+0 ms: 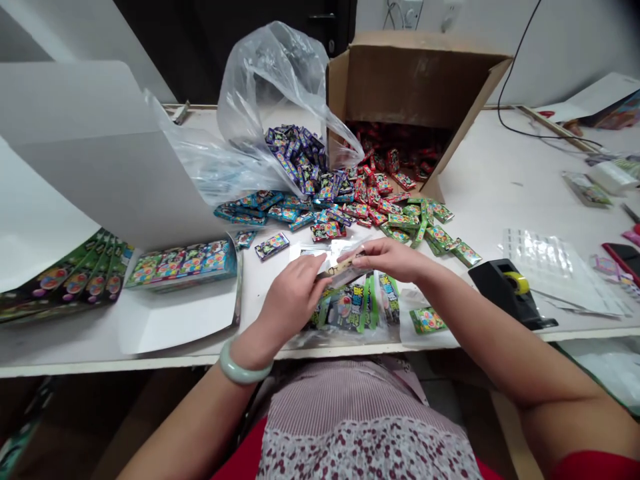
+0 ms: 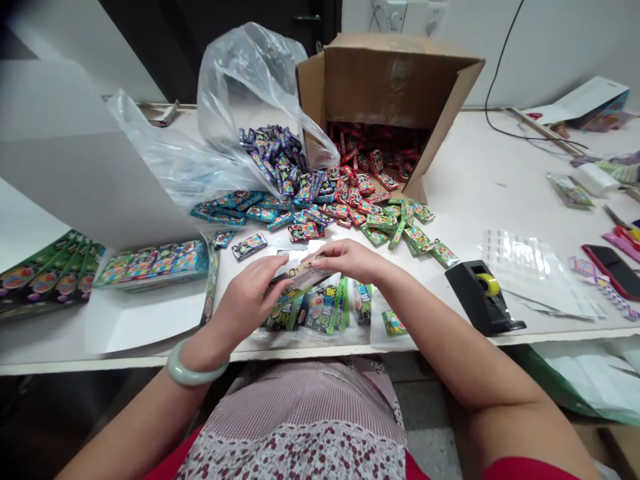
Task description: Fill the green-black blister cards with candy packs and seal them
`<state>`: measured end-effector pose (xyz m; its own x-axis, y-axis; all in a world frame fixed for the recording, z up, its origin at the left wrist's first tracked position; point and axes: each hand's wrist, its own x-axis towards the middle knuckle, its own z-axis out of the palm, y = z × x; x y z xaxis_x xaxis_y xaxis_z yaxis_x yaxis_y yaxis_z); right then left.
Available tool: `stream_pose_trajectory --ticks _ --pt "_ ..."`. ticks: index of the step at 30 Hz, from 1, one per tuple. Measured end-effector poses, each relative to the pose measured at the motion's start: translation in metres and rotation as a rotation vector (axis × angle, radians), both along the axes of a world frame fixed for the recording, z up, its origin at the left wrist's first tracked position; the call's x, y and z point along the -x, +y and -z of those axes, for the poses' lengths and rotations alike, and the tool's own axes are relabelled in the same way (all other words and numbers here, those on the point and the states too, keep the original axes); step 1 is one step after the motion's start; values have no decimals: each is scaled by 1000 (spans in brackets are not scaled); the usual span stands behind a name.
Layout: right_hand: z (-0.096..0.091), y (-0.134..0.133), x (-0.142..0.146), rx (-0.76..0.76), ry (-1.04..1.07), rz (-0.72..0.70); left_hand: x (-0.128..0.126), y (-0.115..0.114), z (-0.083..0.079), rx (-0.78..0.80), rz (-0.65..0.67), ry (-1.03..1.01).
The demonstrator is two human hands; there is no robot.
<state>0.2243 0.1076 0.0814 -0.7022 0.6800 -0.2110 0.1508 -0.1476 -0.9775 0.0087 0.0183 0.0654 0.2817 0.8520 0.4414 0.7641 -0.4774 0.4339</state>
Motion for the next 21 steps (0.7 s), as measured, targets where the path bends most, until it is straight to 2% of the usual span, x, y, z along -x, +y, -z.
stream_pose_trajectory --ticks 4,7,9,11,12,13,14,17,18,21 --pt "2 0 7 38 75 -50 -2 -6 6 -5 -21 93" --pt "-1 -3 14 -92 -41 -36 4 -1 18 10 -30 19" --pt "-3 -9 18 -336 -149 110 10 2 24 37 -77 -121" --pt "0 -18 20 -581 -171 362 16 2 25 88 -177 -327" --pt "4 -23 20 -631 -139 462 18 1 25 122 -231 -427" --pt "9 -28 21 -612 -88 500 20 0 23 161 -274 -512" --pt "14 -32 22 -525 -29 468 20 -2 22 201 -299 -582" --pt "31 -42 30 -133 102 235 15 -5 20 349 -290 -798" --pt "35 -44 34 -46 121 215 12 -5 21 420 -271 -907" --pt "42 -43 42 25 110 331 5 -5 26 613 -200 -1248"
